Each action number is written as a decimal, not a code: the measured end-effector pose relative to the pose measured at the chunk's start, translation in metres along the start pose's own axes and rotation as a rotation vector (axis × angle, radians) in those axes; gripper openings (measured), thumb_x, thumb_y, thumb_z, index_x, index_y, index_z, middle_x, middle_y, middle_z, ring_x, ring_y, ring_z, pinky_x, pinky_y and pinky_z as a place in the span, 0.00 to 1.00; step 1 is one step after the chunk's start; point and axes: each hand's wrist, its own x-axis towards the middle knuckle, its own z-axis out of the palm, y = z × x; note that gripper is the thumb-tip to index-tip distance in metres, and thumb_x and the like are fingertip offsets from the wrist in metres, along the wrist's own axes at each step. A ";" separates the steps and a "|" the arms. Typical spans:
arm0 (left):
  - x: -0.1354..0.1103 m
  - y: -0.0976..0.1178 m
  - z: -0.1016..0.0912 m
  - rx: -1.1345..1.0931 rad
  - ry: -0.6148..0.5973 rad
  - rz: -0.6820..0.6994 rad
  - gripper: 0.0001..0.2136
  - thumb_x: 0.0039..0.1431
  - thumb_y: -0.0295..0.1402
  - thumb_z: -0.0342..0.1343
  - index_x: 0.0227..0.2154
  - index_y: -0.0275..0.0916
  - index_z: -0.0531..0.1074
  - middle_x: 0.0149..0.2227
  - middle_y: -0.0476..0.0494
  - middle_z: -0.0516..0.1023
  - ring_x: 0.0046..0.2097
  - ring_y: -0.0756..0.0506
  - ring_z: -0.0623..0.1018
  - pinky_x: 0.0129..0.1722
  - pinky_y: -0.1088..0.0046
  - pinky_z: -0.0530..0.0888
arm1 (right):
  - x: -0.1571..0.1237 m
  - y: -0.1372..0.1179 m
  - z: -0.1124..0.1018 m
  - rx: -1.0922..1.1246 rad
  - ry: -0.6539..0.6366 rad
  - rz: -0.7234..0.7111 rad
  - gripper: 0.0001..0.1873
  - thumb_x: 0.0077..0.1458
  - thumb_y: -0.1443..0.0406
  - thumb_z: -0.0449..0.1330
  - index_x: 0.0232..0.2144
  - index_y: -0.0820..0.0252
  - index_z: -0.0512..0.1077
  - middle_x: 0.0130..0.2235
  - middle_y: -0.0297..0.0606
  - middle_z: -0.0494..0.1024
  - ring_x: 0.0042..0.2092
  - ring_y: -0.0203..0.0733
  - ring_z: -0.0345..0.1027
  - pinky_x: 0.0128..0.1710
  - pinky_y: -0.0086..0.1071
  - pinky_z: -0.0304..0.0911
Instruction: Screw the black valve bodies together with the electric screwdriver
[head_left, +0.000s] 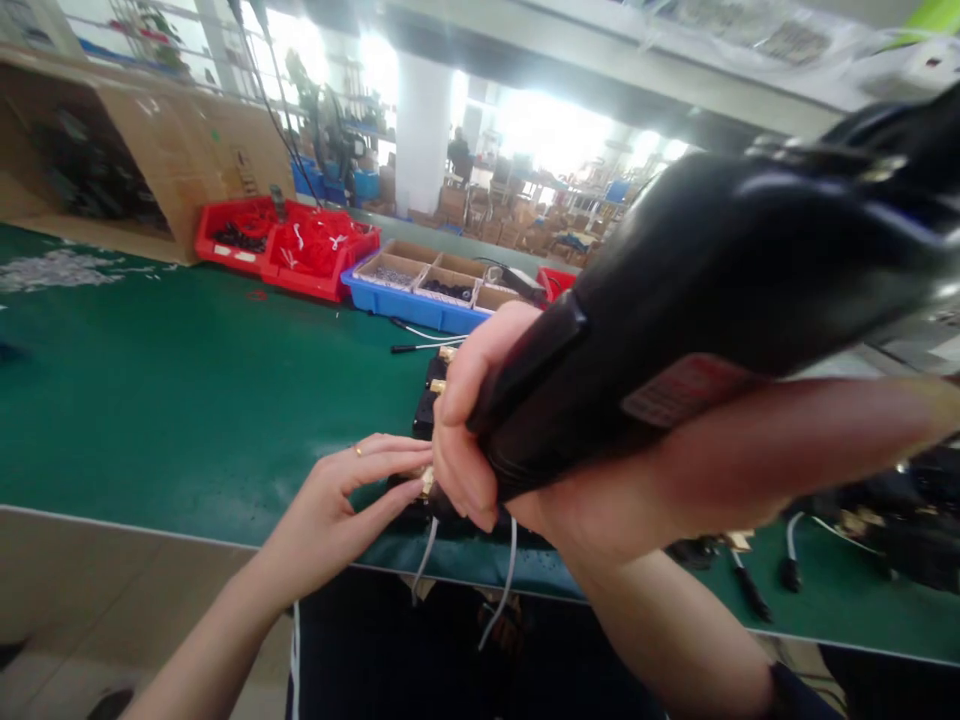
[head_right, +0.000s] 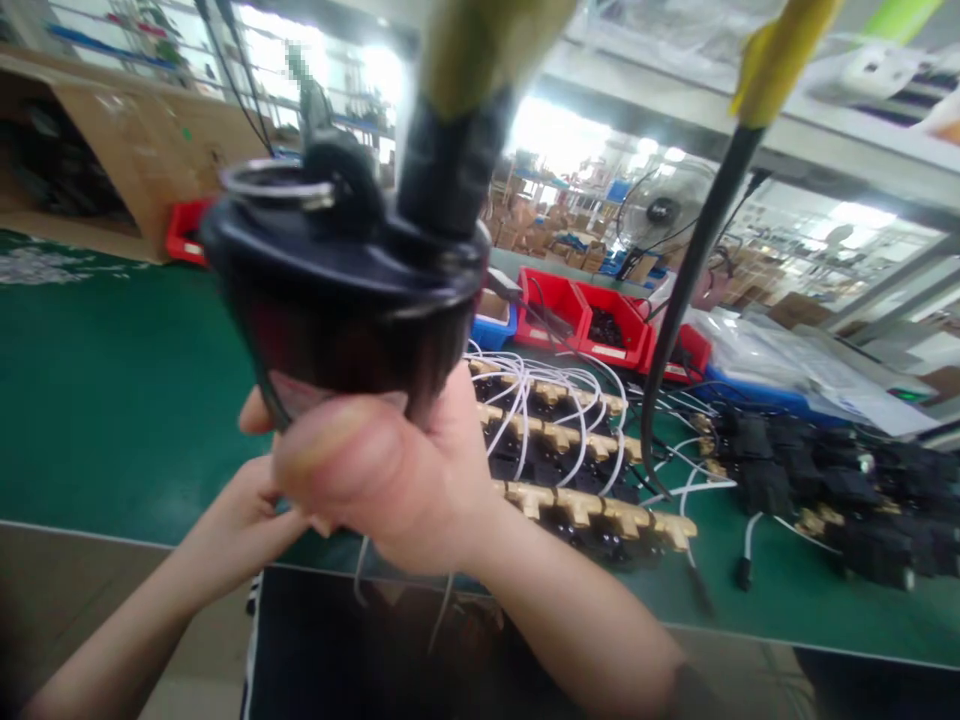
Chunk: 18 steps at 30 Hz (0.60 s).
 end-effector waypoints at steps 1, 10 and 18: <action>-0.002 -0.001 0.000 -0.024 0.017 0.005 0.16 0.63 0.38 0.58 0.19 0.44 0.76 0.20 0.49 0.77 0.40 0.44 0.83 0.47 0.69 0.80 | 0.001 0.006 0.001 0.002 0.043 -0.045 0.37 0.44 0.30 0.58 0.20 0.57 0.65 0.17 0.30 0.68 0.16 0.33 0.58 0.15 0.28 0.58; -0.002 -0.008 0.006 -0.027 0.062 0.011 0.15 0.62 0.44 0.61 0.23 0.43 0.81 0.29 0.47 0.83 0.35 0.47 0.81 0.47 0.72 0.79 | -0.001 0.016 0.001 -0.039 0.119 -0.001 0.40 0.43 0.26 0.55 0.22 0.56 0.67 0.13 0.30 0.62 0.15 0.37 0.57 0.14 0.32 0.52; -0.002 -0.007 0.004 0.011 0.046 0.064 0.10 0.62 0.37 0.62 0.25 0.44 0.82 0.28 0.52 0.83 0.32 0.49 0.81 0.46 0.76 0.78 | -0.002 0.023 0.000 -0.033 0.124 -0.018 0.42 0.47 0.25 0.52 0.22 0.58 0.69 0.14 0.32 0.64 0.15 0.35 0.57 0.14 0.31 0.54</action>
